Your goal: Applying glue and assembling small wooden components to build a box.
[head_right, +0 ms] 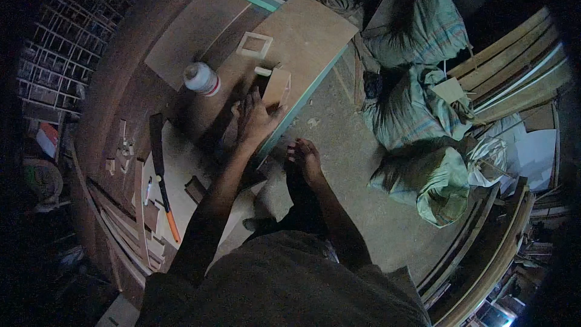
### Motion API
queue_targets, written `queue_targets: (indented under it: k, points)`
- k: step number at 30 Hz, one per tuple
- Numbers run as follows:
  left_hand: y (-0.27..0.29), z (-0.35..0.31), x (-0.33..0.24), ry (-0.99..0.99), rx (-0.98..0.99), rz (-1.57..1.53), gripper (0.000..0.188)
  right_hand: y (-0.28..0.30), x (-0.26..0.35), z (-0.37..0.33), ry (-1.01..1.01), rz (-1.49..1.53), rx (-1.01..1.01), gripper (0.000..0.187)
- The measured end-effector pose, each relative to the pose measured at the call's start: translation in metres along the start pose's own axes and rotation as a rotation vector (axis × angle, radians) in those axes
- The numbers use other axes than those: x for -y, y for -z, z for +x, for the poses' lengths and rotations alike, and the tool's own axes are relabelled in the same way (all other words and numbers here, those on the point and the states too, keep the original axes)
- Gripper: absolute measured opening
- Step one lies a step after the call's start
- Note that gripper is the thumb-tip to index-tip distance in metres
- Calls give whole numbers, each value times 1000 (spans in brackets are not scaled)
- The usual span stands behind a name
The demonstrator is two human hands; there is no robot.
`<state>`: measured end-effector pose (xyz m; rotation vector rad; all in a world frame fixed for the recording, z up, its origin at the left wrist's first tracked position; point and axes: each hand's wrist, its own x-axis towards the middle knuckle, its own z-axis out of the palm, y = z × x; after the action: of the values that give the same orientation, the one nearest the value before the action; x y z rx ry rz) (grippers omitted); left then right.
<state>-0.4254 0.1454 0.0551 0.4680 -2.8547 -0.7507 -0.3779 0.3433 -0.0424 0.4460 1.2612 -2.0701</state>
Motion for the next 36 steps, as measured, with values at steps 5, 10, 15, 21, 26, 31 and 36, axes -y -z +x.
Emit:
queue_targets:
  k: [5,10,15,21,26,31,36]
  points:
    - [-13,19,-6,60,-73,147,70,10,33,64,-27,-101,101,55]
    - [-4,19,-13,74,53,180,63,15,42,98,-22,-91,111,55]
    - [5,19,-18,117,52,86,55,16,43,115,137,-229,211,57]
    - [8,25,-10,91,55,155,54,9,49,135,93,-143,257,55]
    - [18,26,-4,215,114,-49,55,1,52,142,30,-30,222,48]
    - [17,28,4,292,163,-267,56,3,38,149,21,-64,173,43]
    - [8,25,20,298,76,-301,49,7,29,158,-8,-111,197,49]
